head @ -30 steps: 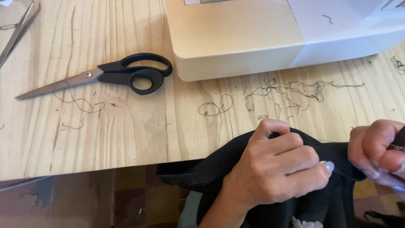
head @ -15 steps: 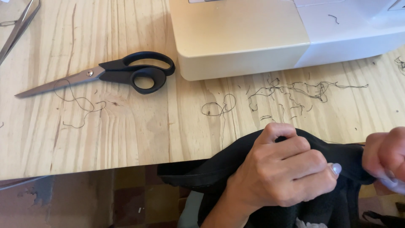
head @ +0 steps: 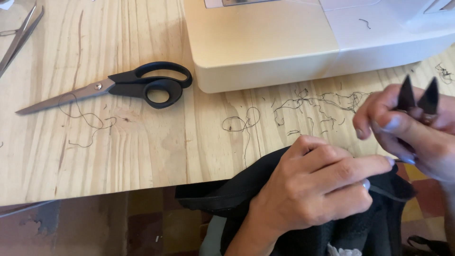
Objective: The person uses a seam ripper to carefully remove stitches from the zipper area of a black fabric item. They hold the fabric in their lap and work along the seam, occasionally adjusting the material to access different sections.
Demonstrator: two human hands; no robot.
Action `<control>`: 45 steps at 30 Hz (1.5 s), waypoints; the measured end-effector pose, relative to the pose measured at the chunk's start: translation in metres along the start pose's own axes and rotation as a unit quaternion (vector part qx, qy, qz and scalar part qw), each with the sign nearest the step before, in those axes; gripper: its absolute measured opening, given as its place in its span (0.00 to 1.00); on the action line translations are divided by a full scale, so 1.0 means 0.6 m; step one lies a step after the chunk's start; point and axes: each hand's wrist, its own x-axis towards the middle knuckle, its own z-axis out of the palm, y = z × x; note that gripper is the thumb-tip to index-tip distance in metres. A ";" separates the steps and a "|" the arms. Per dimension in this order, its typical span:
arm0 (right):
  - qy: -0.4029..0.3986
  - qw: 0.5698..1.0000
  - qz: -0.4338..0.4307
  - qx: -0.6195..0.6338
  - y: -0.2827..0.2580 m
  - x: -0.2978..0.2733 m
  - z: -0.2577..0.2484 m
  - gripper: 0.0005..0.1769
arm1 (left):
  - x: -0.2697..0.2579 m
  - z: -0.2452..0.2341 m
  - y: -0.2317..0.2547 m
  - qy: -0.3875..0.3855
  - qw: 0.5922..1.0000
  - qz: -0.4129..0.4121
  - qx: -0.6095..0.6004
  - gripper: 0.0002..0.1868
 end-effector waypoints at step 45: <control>0.132 0.979 0.136 0.073 0.060 -0.209 -0.011 0.19 | -0.040 0.008 0.011 -0.057 0.872 -0.394 -0.285 0.14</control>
